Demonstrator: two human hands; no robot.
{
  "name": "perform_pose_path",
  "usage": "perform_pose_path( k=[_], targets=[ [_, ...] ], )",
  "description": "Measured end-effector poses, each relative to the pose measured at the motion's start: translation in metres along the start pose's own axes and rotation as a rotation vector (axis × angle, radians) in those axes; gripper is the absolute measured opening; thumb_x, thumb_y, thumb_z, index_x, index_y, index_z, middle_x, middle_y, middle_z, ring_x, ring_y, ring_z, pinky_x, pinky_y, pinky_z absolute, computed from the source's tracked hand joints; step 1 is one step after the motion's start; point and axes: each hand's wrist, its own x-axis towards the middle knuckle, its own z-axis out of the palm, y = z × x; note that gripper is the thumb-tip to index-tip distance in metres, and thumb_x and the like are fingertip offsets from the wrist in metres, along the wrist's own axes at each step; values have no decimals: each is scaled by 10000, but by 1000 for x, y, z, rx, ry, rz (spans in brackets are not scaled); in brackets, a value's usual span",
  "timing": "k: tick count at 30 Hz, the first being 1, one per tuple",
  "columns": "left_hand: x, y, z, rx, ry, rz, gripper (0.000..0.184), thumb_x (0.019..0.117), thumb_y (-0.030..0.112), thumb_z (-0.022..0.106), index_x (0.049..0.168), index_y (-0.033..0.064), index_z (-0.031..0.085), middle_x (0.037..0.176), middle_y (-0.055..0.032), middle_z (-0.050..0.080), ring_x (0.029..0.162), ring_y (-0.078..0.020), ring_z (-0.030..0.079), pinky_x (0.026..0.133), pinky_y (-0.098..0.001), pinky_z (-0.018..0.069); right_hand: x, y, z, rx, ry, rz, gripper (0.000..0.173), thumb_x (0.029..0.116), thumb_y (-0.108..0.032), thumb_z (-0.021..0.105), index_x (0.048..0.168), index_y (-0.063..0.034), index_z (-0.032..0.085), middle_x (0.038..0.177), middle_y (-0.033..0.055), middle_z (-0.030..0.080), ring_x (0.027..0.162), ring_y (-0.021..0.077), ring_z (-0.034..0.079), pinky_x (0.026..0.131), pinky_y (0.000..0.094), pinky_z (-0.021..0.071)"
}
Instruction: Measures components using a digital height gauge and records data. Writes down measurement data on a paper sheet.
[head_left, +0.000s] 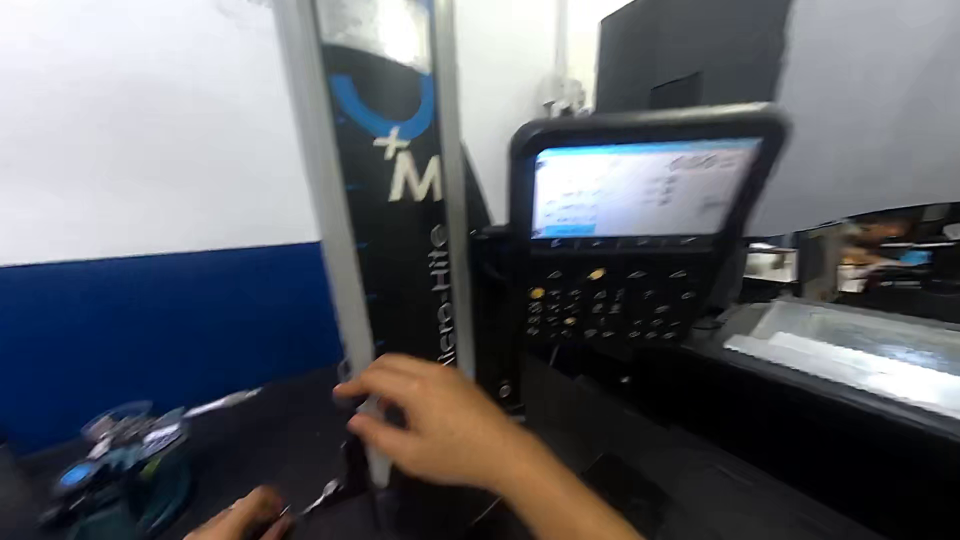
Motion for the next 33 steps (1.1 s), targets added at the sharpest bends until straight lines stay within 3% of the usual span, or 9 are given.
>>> perform_pose_path(
  k=[3, 7, 14, 17, 25, 33],
  targets=[
    [-1, -1, 5, 44, 111, 8, 229, 976, 294, 670, 1048, 96, 757, 986, -101, 771, 924, -303, 749, 823, -606, 585, -1, 6, 4, -27, 22, -39, 271, 1012, -282, 627, 1256, -204, 715, 1135, -40, 684, 915, 66, 667, 791, 314, 599],
    [-1, -3, -2, 29, -15, -122, 219, 1006, 303, 629, 1111, 166, 761, 1062, 0, 768, 978, -177, 729, 912, -487, 581, 2, 14, 8, -75, 86, -123, 249, 1018, -293, 607, 1220, -209, 727, 1101, -69, 698, 880, 27, 669, 732, 246, 601],
    [-1, -6, 6, 50, 44, -95, 118, 980, 286, 686, 1028, 209, 762, 968, 69, 763, 898, -102, 726, 848, -431, 604, 3, 15, 10, -65, 148, -138, 214, 1010, -295, 620, 1160, -225, 756, 1034, -110, 701, 811, -30, 641, 660, 154, 556],
    [-2, -5, 6, 72, 56, -99, 97, 971, 278, 696, 1021, 225, 761, 943, 78, 756, 861, -102, 716, 817, -435, 598, 3, 15, 10, -72, 144, -146, 214, 1006, -285, 623, 1160, -224, 760, 1040, -109, 702, 808, -35, 643, 649, 144, 555],
    [-2, -1, 8, 98, 76, -93, 99, 973, 277, 694, 1017, 217, 760, 976, 65, 755, 920, -137, 720, 838, -472, 593, 3, 13, 10, -36, 150, -147, 184, 1000, -261, 646, 1123, -204, 770, 1046, -91, 717, 808, -26, 645, 669, 143, 551],
    [-2, 0, 9, 96, 73, -114, 94, 972, 280, 696, 1015, 226, 759, 970, 71, 752, 904, -126, 714, 829, -448, 591, 2, 12, 11, -45, 153, -126, 191, 996, -260, 648, 1134, -213, 771, 1045, -100, 716, 816, -28, 647, 668, 147, 554]
  ],
)
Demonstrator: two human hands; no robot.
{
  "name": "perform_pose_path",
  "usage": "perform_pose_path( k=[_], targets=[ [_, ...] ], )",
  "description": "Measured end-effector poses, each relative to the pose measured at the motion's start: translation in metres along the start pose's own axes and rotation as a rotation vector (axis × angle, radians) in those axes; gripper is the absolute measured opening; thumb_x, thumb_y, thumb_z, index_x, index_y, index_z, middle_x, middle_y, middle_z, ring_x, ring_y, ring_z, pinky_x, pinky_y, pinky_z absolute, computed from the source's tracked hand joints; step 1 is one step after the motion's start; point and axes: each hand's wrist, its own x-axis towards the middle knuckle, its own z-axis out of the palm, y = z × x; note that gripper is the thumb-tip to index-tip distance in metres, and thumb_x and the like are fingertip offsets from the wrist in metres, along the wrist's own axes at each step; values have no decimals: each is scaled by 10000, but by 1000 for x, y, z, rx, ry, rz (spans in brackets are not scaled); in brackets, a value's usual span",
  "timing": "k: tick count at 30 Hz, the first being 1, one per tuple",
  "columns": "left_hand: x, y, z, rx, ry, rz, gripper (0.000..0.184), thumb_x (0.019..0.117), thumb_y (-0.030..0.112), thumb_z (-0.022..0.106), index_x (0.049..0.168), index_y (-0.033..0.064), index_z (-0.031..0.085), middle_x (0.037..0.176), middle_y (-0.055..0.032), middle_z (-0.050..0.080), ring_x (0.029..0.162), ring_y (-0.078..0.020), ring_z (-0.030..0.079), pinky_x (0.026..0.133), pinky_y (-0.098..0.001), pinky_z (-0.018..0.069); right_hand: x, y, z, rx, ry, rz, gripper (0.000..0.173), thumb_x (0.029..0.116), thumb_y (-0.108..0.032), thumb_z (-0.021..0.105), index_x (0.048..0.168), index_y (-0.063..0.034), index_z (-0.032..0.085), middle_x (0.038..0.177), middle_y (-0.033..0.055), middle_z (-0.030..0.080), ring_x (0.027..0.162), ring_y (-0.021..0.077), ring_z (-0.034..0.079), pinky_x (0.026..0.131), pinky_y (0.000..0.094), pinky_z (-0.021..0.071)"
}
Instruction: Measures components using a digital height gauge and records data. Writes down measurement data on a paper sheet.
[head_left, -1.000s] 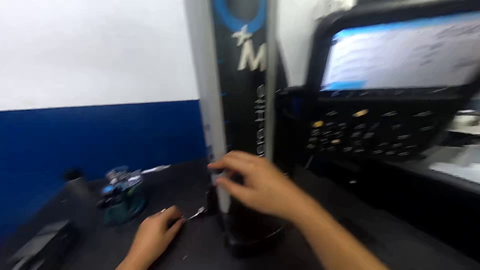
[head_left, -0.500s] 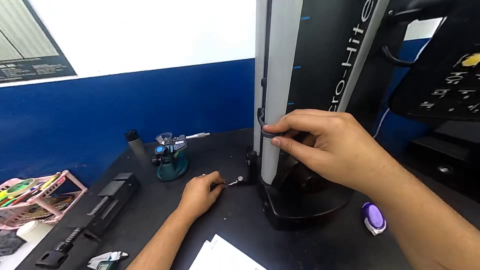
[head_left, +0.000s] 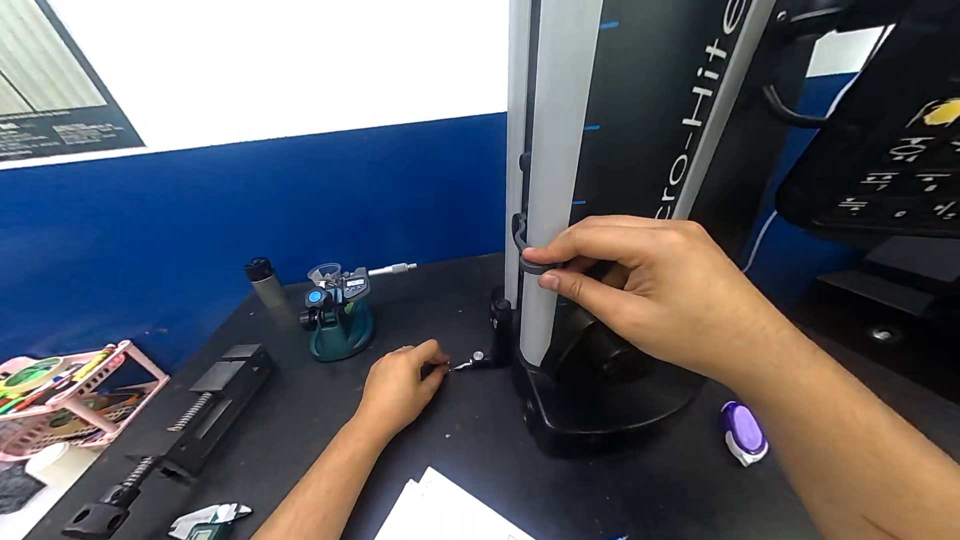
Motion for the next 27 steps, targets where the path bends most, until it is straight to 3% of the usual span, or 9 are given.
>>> perform_pose_path(
  k=[15, 22, 27],
  targets=[
    [1, 2, -1, 7, -36, -38, 130, 986, 300, 671, 1033, 222, 764, 978, 57, 746, 860, -141, 695, 811, -436, 574, 0, 0, 1, -19, 1, 13, 201, 999, -295, 638, 1139, -242, 772, 1052, -117, 715, 831, -36, 656, 664, 146, 562],
    [3, 2, -3, -12, -70, -35, 194, 1007, 314, 631, 1088, 199, 764, 1069, 40, 757, 1015, -153, 708, 932, -452, 566, 0, 1, 0, -48, -2, 5, 215, 1000, -308, 627, 1158, -259, 764, 1034, -130, 713, 815, -32, 654, 660, 167, 572],
    [-2, -12, 3, 11, 44, 84, 186, 968, 295, 650, 1058, 177, 762, 1007, -33, 759, 963, -258, 729, 846, -565, 587, -2, -11, -31, -125, -172, 103, 273, 996, -402, 625, 1228, -298, 726, 829, -145, 689, 683, 1, 636, 597, 264, 569]
  ],
)
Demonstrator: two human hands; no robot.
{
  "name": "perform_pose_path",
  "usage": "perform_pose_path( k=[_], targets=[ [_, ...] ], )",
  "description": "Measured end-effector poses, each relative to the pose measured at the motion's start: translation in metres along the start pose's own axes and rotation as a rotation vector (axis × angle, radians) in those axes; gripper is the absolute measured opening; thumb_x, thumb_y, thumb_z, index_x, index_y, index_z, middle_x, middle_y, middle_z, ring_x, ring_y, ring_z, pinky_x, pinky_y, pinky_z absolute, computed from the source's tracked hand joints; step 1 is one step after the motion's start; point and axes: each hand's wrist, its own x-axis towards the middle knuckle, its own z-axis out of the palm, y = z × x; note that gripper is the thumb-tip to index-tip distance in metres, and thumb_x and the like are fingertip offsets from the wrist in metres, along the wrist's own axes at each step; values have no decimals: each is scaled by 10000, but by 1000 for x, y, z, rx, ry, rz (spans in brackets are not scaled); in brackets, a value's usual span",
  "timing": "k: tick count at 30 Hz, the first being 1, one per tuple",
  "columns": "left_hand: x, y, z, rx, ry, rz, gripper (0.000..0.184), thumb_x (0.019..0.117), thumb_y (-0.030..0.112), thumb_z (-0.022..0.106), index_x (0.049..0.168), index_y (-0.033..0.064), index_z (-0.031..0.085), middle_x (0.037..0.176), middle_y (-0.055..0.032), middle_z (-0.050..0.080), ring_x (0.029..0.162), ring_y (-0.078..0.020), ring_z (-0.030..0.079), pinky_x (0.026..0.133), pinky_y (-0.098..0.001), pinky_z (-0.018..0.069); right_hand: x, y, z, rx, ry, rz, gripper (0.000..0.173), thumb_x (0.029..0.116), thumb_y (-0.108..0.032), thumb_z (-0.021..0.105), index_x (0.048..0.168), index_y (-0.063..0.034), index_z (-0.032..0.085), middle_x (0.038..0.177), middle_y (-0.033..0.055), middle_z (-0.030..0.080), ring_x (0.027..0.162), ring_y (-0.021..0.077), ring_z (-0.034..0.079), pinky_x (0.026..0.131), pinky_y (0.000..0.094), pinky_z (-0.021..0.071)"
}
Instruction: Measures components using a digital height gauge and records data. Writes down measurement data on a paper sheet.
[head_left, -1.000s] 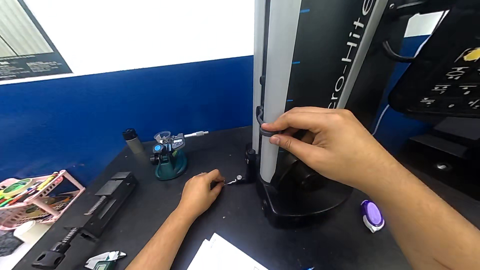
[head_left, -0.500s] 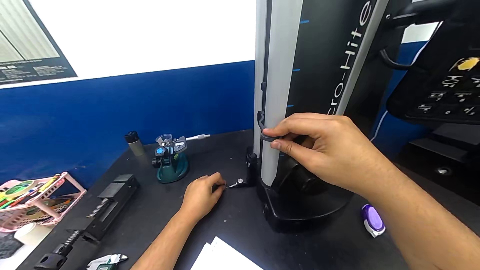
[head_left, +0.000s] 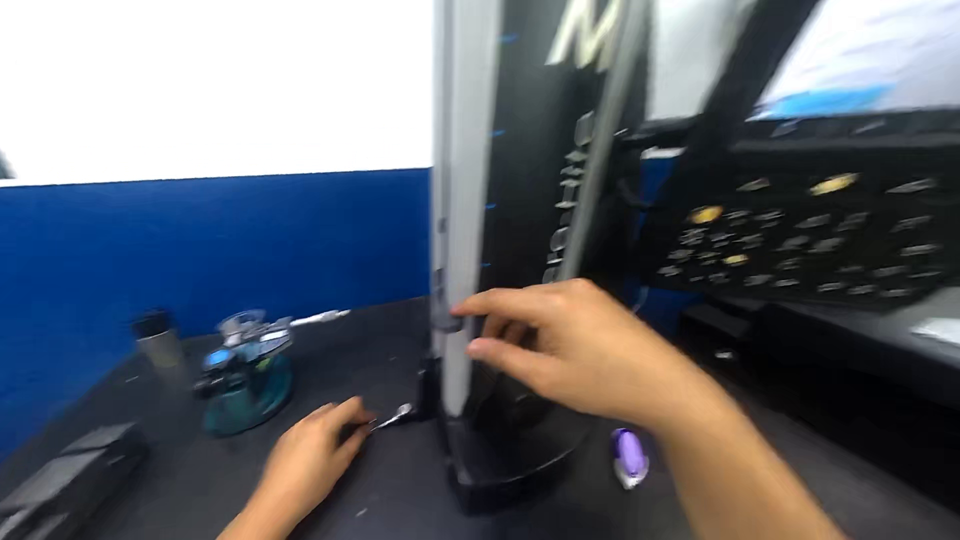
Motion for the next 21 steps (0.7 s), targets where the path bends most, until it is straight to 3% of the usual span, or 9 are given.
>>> perform_pose_path(
  k=[1, 3, 5, 8, 11, 15, 21],
  targets=[
    [1, 0, 0, -15, -4, 22, 194, 960, 283, 662, 1058, 148, 761, 1014, -76, 760, 970, -306, 730, 843, -597, 579, -4, 2, -15, -12, -3, 34, 252, 1001, -415, 617, 1186, -294, 738, 794, -149, 681, 660, -4, 627, 577, 255, 556],
    [3, 6, -9, -68, -83, 34, 234, 967, 244, 673, 1093, 63, 750, 1073, -177, 745, 1031, -405, 706, 884, -643, 543, -14, 9, -47, -43, 92, 118, 218, 1006, -422, 612, 979, -267, 763, 694, -134, 652, 583, 12, 603, 497, 261, 515],
    [5, 8, -13, -96, -131, 38, 261, 977, 228, 662, 1116, 18, 733, 1124, -214, 735, 1077, -438, 689, 924, -643, 524, -29, 18, -81, -121, 194, 281, 307, 1011, -435, 605, 835, -229, 749, 641, -86, 663, 544, 68, 627, 477, 334, 527],
    [6, 8, -13, -113, -141, 46, 269, 980, 224, 657, 1125, 7, 725, 1142, -213, 732, 1083, -428, 686, 946, -615, 522, -49, 26, -117, -194, 236, 609, 316, 1007, -423, 634, 837, -190, 762, 655, -25, 707, 558, 137, 672, 537, 439, 568],
    [6, 7, -12, -114, -154, 30, 277, 979, 234, 660, 1129, 9, 722, 1153, -207, 732, 1096, -423, 682, 955, -605, 519, -54, 27, -123, -215, 161, 817, 342, 980, -447, 679, 757, -202, 764, 622, -35, 705, 517, 138, 653, 528, 439, 563],
    [5, 8, -12, -116, -153, 22, 287, 985, 245, 653, 1134, 10, 723, 1148, -213, 731, 1097, -420, 684, 950, -594, 526, -41, 28, -106, -247, 88, 900, 359, 988, -460, 661, 755, -209, 767, 623, -44, 707, 530, 133, 648, 558, 459, 543],
    [4, 12, -12, -81, -124, -10, 265, 973, 270, 664, 1120, 63, 738, 1140, -155, 738, 1081, -361, 695, 920, -568, 545, -35, 33, -101, -273, 107, 932, 384, 990, -470, 657, 782, -167, 773, 627, 3, 703, 537, 184, 646, 557, 504, 529]
  ],
)
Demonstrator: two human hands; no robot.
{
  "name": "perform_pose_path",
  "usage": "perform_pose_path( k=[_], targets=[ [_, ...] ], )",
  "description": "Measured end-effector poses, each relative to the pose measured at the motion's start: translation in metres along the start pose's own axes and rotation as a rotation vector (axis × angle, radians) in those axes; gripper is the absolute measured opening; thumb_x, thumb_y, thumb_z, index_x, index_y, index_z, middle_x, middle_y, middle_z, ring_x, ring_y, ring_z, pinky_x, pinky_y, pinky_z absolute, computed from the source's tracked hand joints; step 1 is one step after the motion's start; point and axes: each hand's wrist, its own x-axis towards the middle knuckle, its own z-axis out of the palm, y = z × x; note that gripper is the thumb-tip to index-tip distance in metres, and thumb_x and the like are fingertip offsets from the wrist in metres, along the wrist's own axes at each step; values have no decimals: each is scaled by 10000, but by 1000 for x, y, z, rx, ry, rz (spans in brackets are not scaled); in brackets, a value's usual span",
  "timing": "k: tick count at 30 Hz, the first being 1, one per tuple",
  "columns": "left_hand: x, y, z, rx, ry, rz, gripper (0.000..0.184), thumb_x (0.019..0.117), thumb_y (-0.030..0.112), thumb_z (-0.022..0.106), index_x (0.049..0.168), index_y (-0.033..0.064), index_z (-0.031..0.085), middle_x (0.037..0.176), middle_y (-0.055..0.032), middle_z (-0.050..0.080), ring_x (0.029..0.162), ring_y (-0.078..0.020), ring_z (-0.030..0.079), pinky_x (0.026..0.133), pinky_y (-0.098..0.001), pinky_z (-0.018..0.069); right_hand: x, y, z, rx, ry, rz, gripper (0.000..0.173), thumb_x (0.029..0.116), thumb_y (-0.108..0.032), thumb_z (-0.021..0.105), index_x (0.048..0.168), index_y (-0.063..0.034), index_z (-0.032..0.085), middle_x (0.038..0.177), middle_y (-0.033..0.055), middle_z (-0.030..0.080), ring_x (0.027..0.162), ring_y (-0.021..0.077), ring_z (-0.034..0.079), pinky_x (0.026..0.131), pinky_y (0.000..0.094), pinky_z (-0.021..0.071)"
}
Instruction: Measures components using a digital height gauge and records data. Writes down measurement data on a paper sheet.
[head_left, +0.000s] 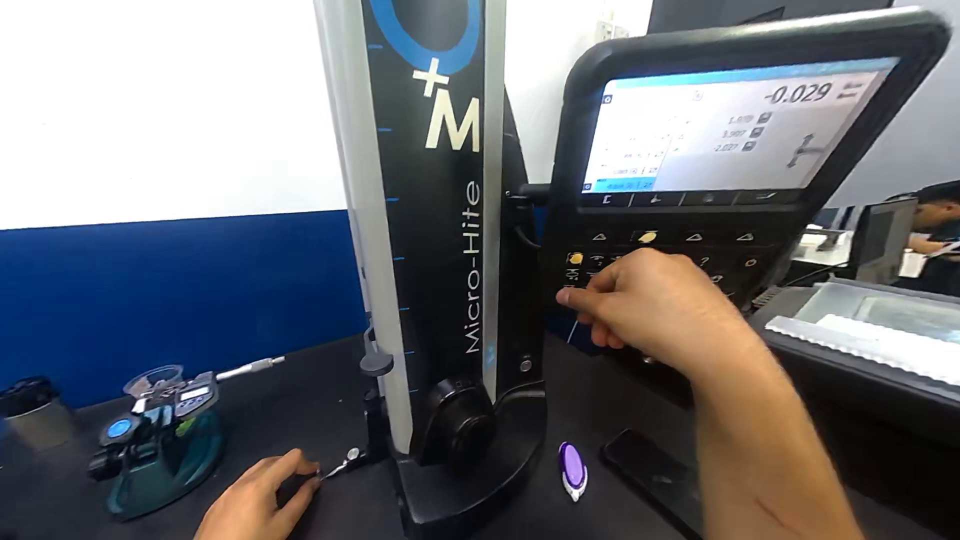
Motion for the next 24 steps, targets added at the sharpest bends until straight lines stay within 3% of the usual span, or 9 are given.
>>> perform_pose_path(
  k=[5, 11, 13, 18, 21, 24],
  targets=[
    [2, -4, 11, 40, 80, -27, 210, 952, 290, 665, 1076, 147, 755, 1097, -43, 755, 1063, -258, 708, 909, -523, 570, 0, 5, -1, -18, 33, -17, 409, 987, -478, 659, 785, -140, 770, 642, 54, 695, 556, 244, 644, 571, 558, 518],
    [5, 3, 3, 40, -31, -123, 263, 991, 339, 608, 1142, 169, 740, 1169, -18, 729, 1156, -198, 661, 1000, -443, 531, 28, 46, 17, 92, 57, -104, 480, 955, -536, 672, 710, -128, 733, 576, 72, 650, 444, 223, 575, 467, 503, 499],
    [5, 5, 2, 36, -49, -137, 264, 992, 334, 604, 1152, 173, 737, 1186, -10, 725, 1181, -190, 651, 1020, -433, 519, 23, 40, 11, 110, 5, -102, 470, 972, -510, 662, 732, -115, 748, 577, 76, 656, 445, 218, 585, 474, 484, 513],
    [6, 6, 0, 33, -57, -127, 246, 991, 266, 576, 1152, 167, 734, 1212, -2, 725, 1207, -176, 641, 1054, -419, 497, -9, 0, -10, 203, -81, -135, 435, 1014, -409, 619, 753, -82, 738, 566, 57, 645, 429, 152, 550, 435, 337, 462],
    [6, 6, 1, 45, -46, -111, 243, 992, 241, 565, 1143, 162, 737, 1205, 9, 729, 1201, -167, 644, 1053, -417, 497, -14, -4, -13, 316, -72, -220, 370, 1008, -299, 650, 724, -72, 718, 537, 54, 633, 402, 129, 547, 389, 286, 454],
    [6, 5, 1, 55, -48, -109, 247, 991, 233, 554, 1145, 169, 737, 1214, 23, 729, 1202, -158, 645, 1049, -421, 499, -16, -3, -14, 374, -68, -302, 355, 1005, -293, 658, 722, -87, 712, 530, 35, 623, 407, 101, 556, 376, 248, 453]
  ],
)
